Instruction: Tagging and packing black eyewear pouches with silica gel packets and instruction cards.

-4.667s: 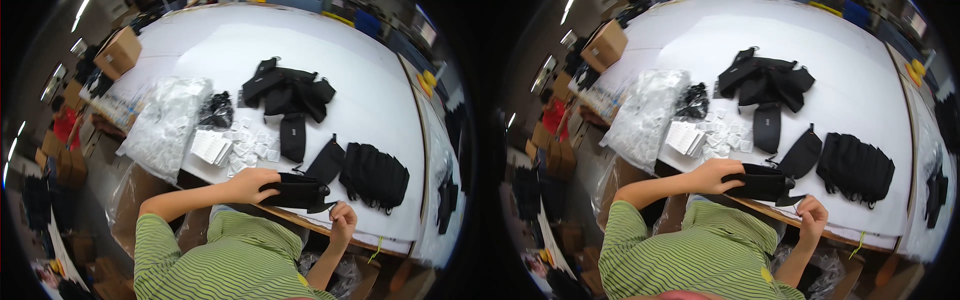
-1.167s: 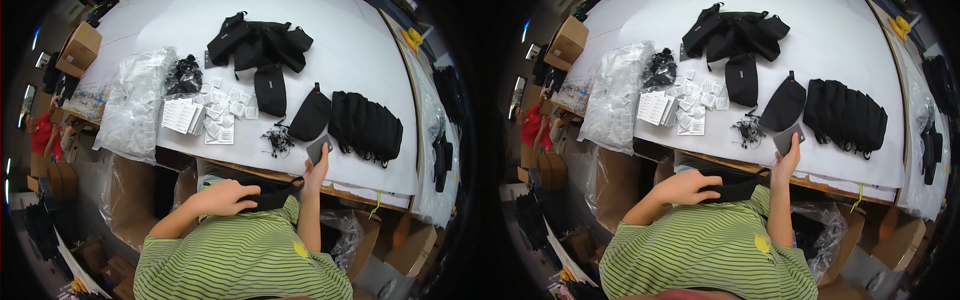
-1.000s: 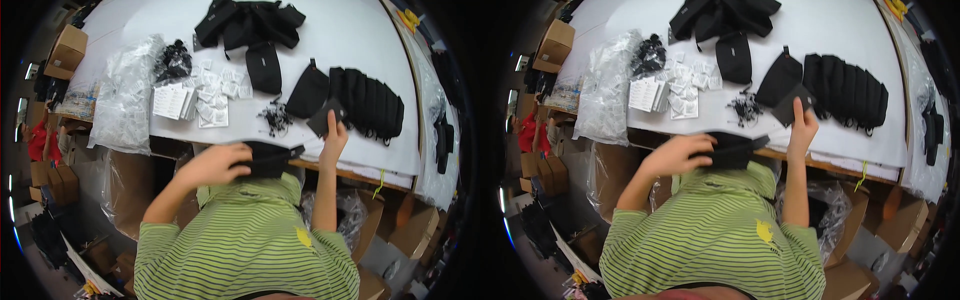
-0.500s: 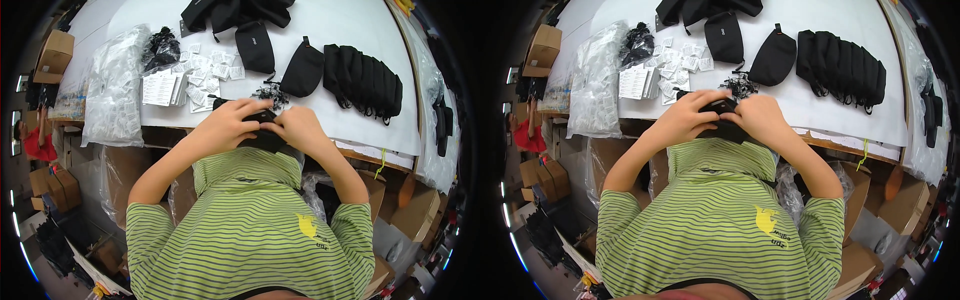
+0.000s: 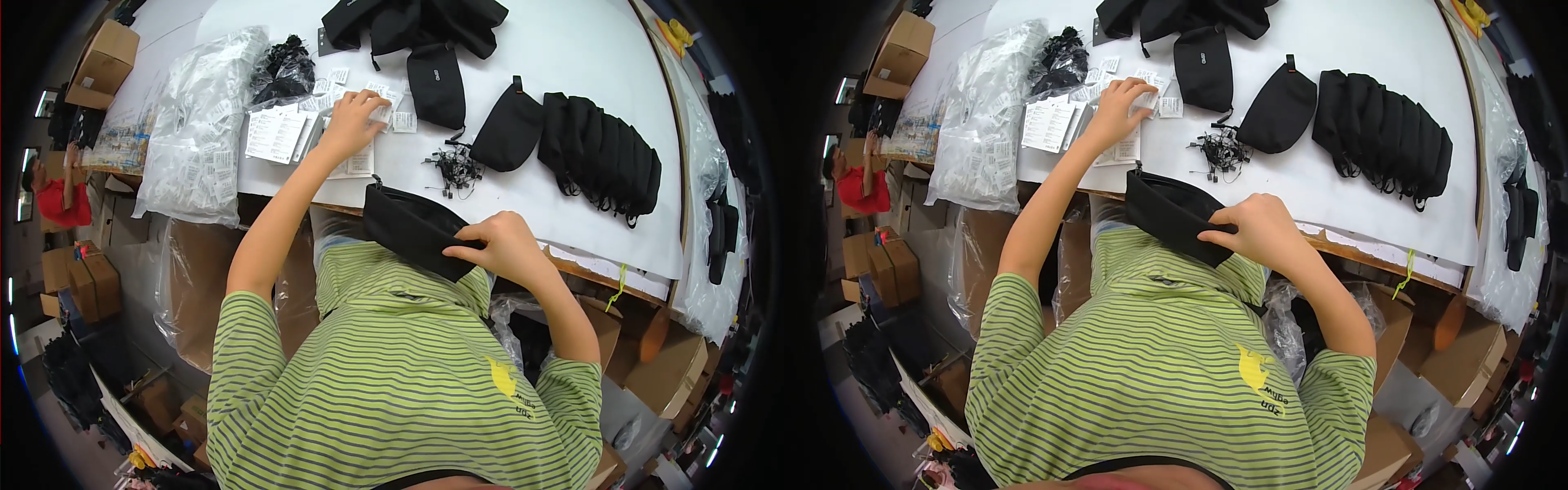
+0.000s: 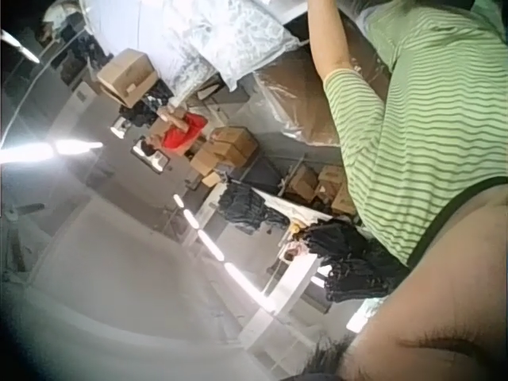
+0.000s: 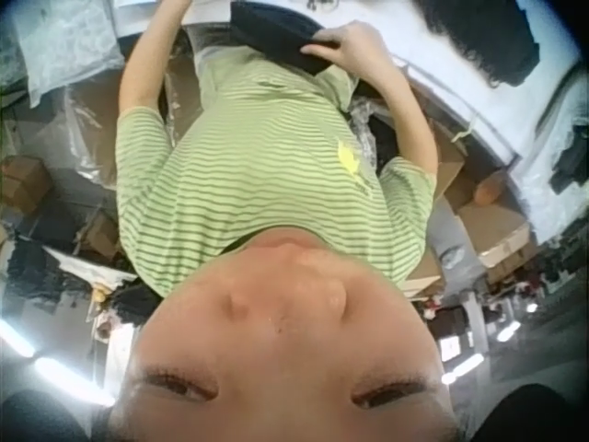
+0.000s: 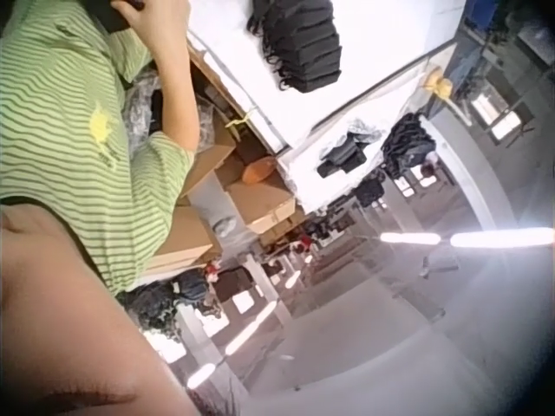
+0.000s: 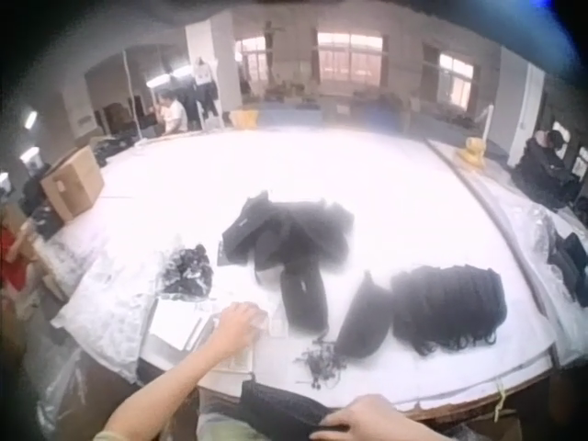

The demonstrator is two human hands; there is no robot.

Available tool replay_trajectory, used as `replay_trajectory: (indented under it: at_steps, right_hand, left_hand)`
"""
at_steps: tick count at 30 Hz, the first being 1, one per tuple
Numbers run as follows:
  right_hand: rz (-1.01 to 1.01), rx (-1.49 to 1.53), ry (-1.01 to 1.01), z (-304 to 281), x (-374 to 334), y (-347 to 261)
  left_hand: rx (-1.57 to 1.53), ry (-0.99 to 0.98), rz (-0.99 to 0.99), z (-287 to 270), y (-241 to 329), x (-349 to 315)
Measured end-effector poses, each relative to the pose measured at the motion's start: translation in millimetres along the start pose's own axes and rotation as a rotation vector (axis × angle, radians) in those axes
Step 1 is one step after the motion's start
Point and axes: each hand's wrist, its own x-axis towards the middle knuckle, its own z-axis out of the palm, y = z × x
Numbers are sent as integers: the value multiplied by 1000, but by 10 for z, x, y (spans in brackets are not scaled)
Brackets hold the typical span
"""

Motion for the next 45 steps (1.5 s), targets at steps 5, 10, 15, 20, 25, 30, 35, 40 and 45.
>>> replay_trajectory:
  at_steps: [5,10,15,20,25,30,35,40,45]
  right_hand:
    - [-129,-233,239,-56,-12,75]
    - [-171,-365,410,-133,135,65]
    - [-152,-364,542,-151,211,-60]
    - [-167,-205,676,-17,306,-134]
    - [215,316,815,251,296,-225]
    - [209,746,651,428,168,193]
    - [69,1083,565,119,392,65]
    - [15,1011,863,-29,501,89]
    - [-72,514,987,-52,507,137]
  left_hand:
    - [-193,48,-30,-232,271,198]
    - [-559,60,76,-731,1108,20]
    - [-576,397,-143,-659,978,-173]
    - [-1975,173,-853,-379,1168,-573]
    - [-2007,328,-991,-384,1330,-374]
    - [-1828,174,-926,-509,1406,-354]
    - [-1769,-163,-847,-567,1515,-377]
    - [-1724,-309,-892,-581,1642,-373]
    - [-1735,-262,-880,-546,1659,-396]
